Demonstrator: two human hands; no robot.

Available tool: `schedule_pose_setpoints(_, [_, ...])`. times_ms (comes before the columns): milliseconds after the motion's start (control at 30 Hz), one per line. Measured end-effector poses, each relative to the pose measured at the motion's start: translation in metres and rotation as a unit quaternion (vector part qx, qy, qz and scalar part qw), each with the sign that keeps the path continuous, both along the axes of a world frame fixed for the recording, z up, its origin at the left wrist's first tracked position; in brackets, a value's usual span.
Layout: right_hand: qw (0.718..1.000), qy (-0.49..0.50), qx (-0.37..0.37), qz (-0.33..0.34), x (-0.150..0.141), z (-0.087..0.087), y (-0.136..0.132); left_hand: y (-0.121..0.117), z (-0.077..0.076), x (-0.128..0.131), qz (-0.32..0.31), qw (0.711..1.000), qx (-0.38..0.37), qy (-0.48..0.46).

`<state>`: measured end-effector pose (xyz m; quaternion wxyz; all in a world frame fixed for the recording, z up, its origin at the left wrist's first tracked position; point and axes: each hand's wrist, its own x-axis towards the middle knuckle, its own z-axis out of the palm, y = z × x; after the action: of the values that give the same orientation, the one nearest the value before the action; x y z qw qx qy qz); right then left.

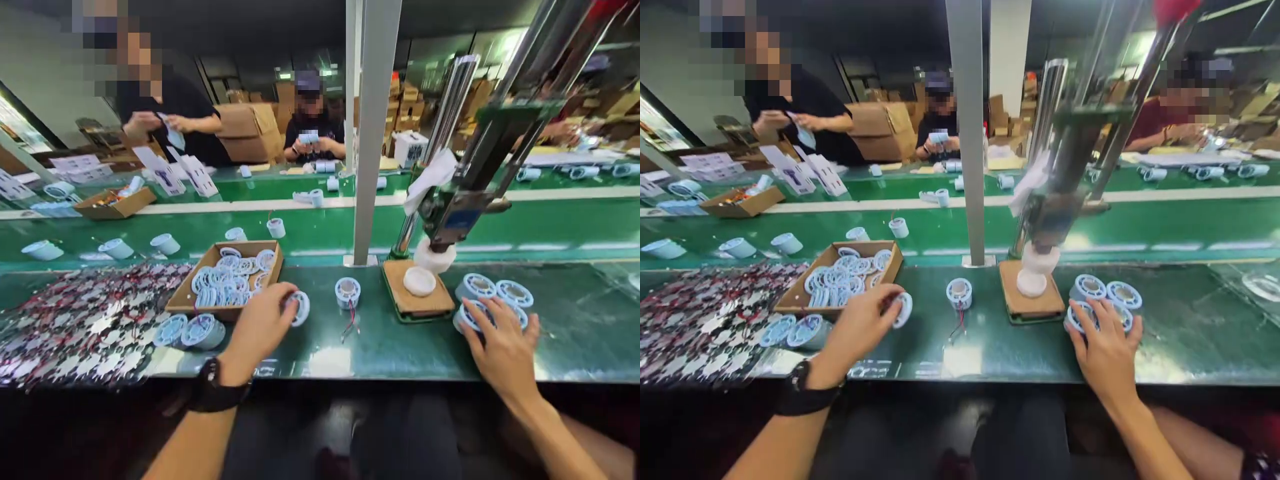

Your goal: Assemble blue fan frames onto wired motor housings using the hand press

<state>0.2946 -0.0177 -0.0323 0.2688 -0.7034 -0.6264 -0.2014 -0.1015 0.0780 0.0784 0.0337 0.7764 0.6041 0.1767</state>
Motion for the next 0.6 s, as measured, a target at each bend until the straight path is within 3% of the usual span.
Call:
schedule_pose_setpoints(67, [0.999, -0.023, -0.027, -0.013, 0.007, -0.001, 0.002, -0.017, -0.030, 0.022, -0.030, 0.999, -0.022, -0.010])
schedule_pose_setpoints(133, [0.998, -0.035, -0.045, -0.024, 0.011, -0.001, 0.004, -0.025, -0.056, 0.034, -0.015, 0.999, -0.023, -0.016])
schedule_pose_setpoints(200, [0.998, -0.034, -0.049, -0.030, 0.011, 0.001, 0.003, -0.025, -0.071, 0.037, -0.002, 0.999, -0.016, -0.028])
schedule_pose_setpoints(300, [1.000, 0.015, 0.025, 0.000, -0.006, 0.015, -0.003, -0.027, -0.075, 0.031, -0.025, 0.999, -0.014, -0.044])
schedule_pose_setpoints(400, [0.978, 0.098, 0.123, 0.139, -0.052, 0.048, 0.008, -0.036, -0.070, 0.024, -0.078, 0.996, -0.023, -0.041])
schedule_pose_setpoints(500, [0.948, 0.116, 0.070, 0.287, -0.122, 0.091, 0.059, -0.045, -0.070, 0.023, -0.092, 0.995, -0.022, -0.038])
schedule_pose_setpoints(600, [0.942, 0.079, -0.041, 0.324, -0.191, 0.124, 0.151, -0.050, -0.073, 0.026, -0.077, 0.996, -0.013, -0.039])
